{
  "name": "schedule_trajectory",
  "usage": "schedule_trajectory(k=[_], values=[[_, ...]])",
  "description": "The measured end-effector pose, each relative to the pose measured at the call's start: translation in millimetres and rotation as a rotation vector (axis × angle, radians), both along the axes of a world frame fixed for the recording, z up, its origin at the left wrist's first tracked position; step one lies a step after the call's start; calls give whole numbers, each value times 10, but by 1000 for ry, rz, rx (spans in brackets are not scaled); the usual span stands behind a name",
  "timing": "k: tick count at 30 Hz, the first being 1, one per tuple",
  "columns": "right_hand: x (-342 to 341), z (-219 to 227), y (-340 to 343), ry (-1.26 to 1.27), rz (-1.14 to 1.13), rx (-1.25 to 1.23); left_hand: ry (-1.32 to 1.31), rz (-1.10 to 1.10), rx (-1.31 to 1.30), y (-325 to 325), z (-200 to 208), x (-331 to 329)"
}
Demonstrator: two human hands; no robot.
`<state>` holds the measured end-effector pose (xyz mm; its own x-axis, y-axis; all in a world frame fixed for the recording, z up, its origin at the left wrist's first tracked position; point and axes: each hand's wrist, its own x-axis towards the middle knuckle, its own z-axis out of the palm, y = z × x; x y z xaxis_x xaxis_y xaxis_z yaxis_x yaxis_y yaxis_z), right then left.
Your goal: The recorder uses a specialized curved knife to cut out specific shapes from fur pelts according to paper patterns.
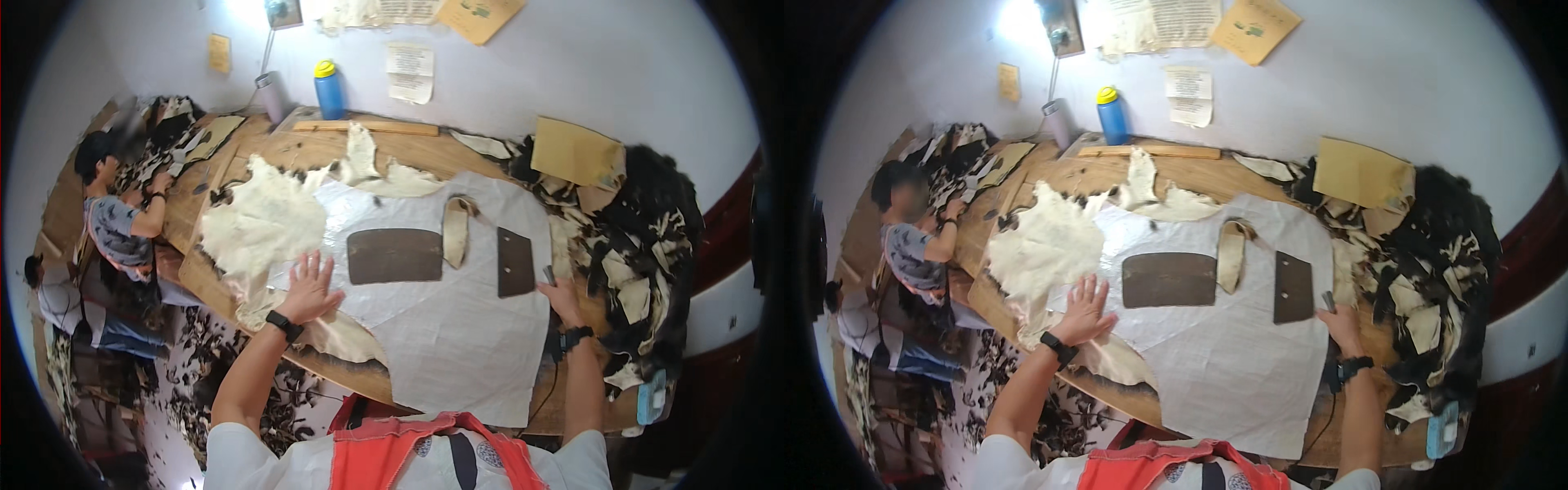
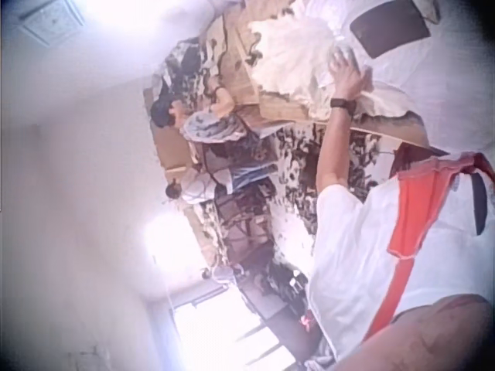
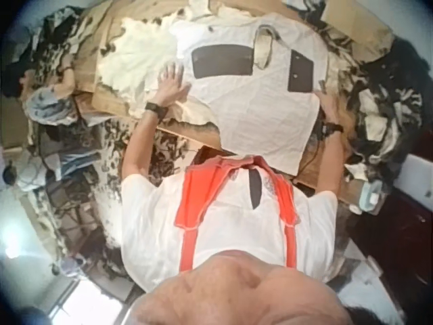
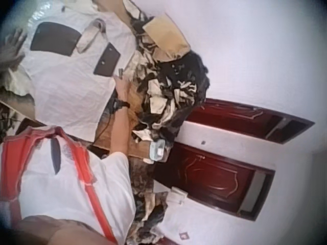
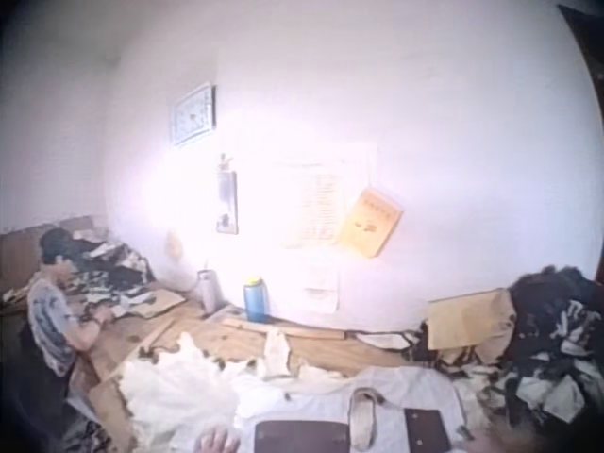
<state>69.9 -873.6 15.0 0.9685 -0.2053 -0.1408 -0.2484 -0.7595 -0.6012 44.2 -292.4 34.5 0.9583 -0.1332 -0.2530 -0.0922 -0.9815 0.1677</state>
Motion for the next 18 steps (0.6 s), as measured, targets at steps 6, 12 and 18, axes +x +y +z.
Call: schedule_trajectory(k=[6,12,18], values=[[-250,221,-205,0,-20,-145,40,-42,-14,-203,231,-202],[-161,909,138,-148,-23,-280,-207,-41,-197,381,394,87],[386,1677,1837,-144,189,342,-339,34,71,2044,72,480]])
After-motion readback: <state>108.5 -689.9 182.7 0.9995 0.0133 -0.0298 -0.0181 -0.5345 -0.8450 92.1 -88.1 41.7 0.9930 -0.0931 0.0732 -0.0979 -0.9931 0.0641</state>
